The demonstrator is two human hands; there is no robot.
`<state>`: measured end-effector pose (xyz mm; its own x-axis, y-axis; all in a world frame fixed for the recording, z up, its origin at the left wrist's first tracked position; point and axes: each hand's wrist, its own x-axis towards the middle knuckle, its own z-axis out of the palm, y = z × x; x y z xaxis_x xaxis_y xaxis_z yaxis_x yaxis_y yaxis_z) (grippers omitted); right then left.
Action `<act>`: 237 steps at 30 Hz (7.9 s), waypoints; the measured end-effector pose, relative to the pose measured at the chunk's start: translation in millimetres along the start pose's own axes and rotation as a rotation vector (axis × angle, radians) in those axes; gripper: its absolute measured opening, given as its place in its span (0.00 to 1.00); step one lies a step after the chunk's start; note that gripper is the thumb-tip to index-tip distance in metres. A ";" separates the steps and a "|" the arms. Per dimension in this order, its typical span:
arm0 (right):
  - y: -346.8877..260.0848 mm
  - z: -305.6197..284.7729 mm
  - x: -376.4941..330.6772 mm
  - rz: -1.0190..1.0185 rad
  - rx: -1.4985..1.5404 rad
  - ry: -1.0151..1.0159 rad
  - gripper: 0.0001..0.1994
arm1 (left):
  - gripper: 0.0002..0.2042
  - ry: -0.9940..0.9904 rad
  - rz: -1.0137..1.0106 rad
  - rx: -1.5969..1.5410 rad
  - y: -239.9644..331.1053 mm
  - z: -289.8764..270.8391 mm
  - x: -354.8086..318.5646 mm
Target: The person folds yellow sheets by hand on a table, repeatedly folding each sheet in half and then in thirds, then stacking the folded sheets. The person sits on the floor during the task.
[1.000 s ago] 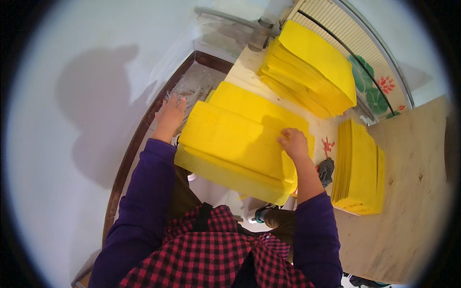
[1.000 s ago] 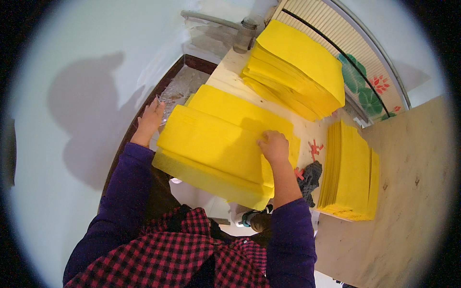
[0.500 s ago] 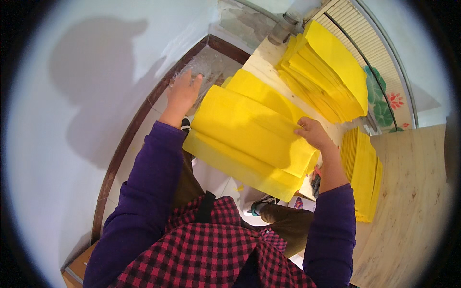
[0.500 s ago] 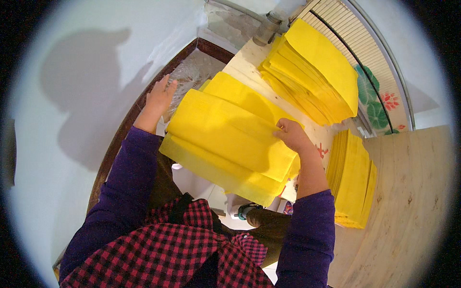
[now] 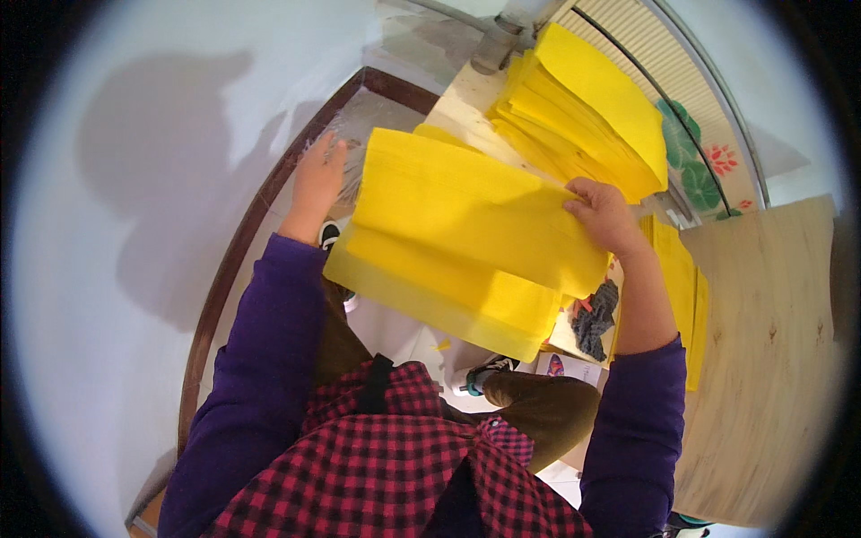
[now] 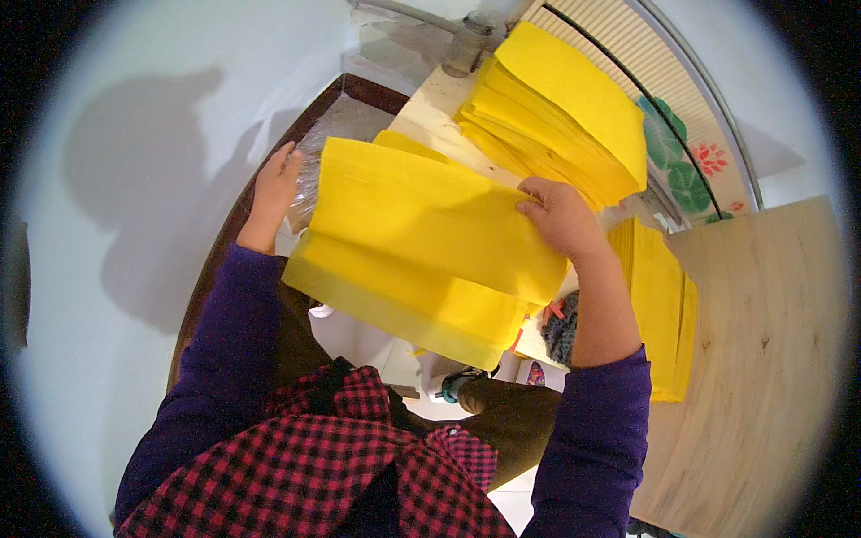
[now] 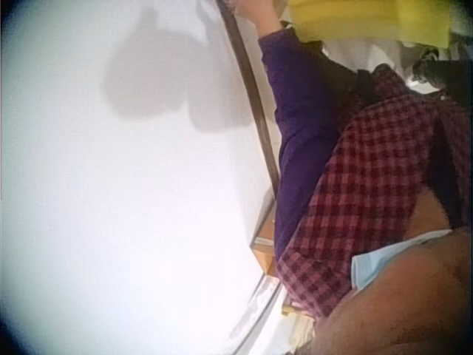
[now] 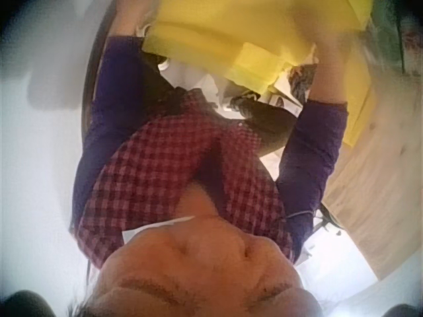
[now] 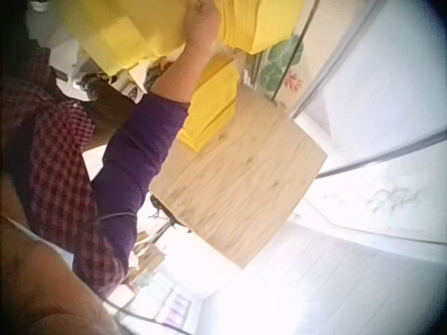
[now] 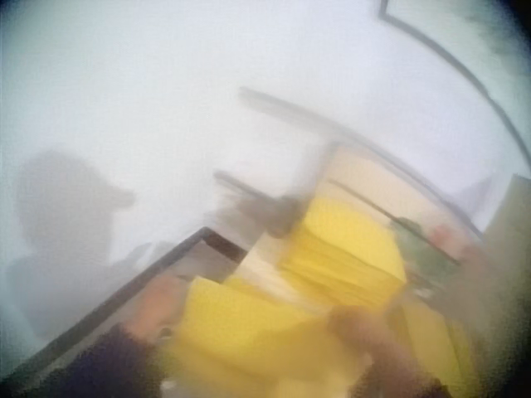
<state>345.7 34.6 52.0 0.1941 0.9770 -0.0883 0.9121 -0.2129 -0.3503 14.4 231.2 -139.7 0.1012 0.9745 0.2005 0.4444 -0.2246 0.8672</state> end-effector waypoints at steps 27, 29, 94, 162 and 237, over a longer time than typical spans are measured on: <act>66.8 21.1 -230.8 0.336 0.758 0.432 0.07 | 0.28 -0.807 -0.523 -1.613 223.9 103.5 -167.3; 74.2 31.9 -248.7 0.446 0.734 0.406 0.09 | 0.24 -0.819 -0.635 -1.543 228.1 117.4 -179.2; 79.3 71.9 -140.3 0.129 0.919 0.367 0.12 | 0.17 -0.284 -0.689 -1.421 138.7 81.0 -112.4; 31.7 156.4 -5.6 -0.135 0.121 0.451 0.21 | 0.21 -0.445 0.725 0.367 76.3 91.5 -30.4; -36.9 179.4 31.8 0.041 -0.017 -0.012 0.39 | 0.35 -0.365 0.365 0.775 81.0 121.4 -48.2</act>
<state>253.4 71.3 -105.2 0.2276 0.9671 -0.1132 0.9096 -0.2527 -0.3298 153.6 166.2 -134.4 0.5669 0.8133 0.1308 0.7868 -0.5817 0.2064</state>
